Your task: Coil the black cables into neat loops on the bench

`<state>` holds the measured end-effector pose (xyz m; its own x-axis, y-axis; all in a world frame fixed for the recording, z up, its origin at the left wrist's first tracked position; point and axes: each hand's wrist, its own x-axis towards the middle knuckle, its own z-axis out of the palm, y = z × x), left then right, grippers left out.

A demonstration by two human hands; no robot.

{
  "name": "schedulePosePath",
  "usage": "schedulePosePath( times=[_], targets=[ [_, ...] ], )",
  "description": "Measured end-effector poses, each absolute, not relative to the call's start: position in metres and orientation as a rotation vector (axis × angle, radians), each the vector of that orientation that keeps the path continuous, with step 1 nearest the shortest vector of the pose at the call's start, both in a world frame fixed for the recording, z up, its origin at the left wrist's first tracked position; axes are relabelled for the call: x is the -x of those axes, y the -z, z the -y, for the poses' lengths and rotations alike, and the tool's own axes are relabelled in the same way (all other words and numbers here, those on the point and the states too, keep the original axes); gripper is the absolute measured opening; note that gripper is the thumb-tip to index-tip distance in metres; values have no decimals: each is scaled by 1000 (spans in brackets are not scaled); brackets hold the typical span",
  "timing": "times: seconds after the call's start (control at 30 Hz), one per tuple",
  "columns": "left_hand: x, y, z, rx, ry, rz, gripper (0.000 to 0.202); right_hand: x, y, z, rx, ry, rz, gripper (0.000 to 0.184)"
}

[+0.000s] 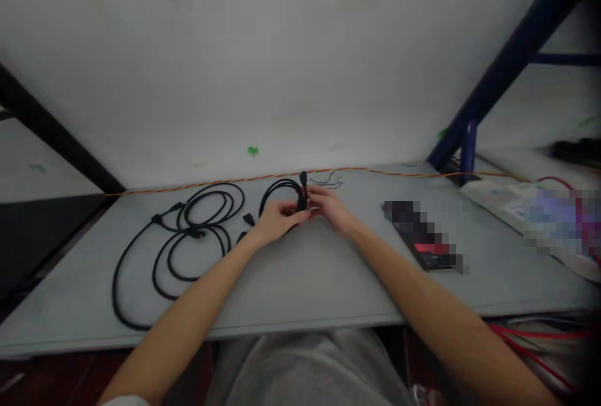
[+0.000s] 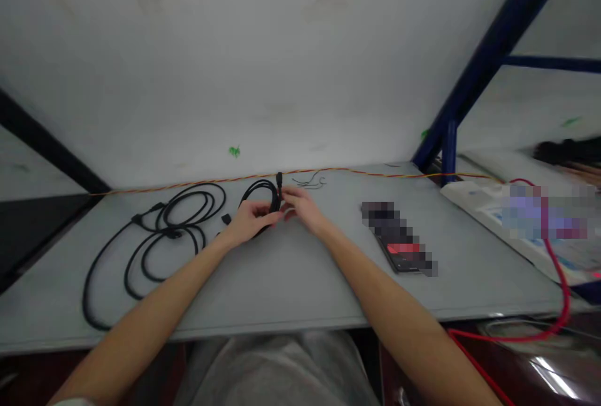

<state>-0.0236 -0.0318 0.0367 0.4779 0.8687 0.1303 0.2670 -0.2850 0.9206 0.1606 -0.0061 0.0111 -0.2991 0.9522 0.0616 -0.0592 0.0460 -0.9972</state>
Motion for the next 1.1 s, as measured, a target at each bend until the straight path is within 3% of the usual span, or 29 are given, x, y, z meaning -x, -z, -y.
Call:
schedulePosePath(
  times=[0.1, 0.3, 0.53, 0.9, 1.1],
  targets=[
    [24, -37, 31, -1812, -814, -956, 38, -162, -9, 7, 1016, -1366, 1552, 37],
    [34, -51, 30, -1711, -844, -963, 42, -161, -5, 10, 1013, -841, 2034, 24],
    [48, -64, 22, -1502, -919, -1015, 42, -160, 4, 9, 1057, -467, 2282, 29],
    [47, -62, 26, -1773, -721, -1038, 48, -165, -3, 6, 1369, -332, 2279, 17],
    [43, -59, 28, -1911, -642, -1039, 49, -180, 0, -1, 1674, -219, 2018, 18]
  ],
)
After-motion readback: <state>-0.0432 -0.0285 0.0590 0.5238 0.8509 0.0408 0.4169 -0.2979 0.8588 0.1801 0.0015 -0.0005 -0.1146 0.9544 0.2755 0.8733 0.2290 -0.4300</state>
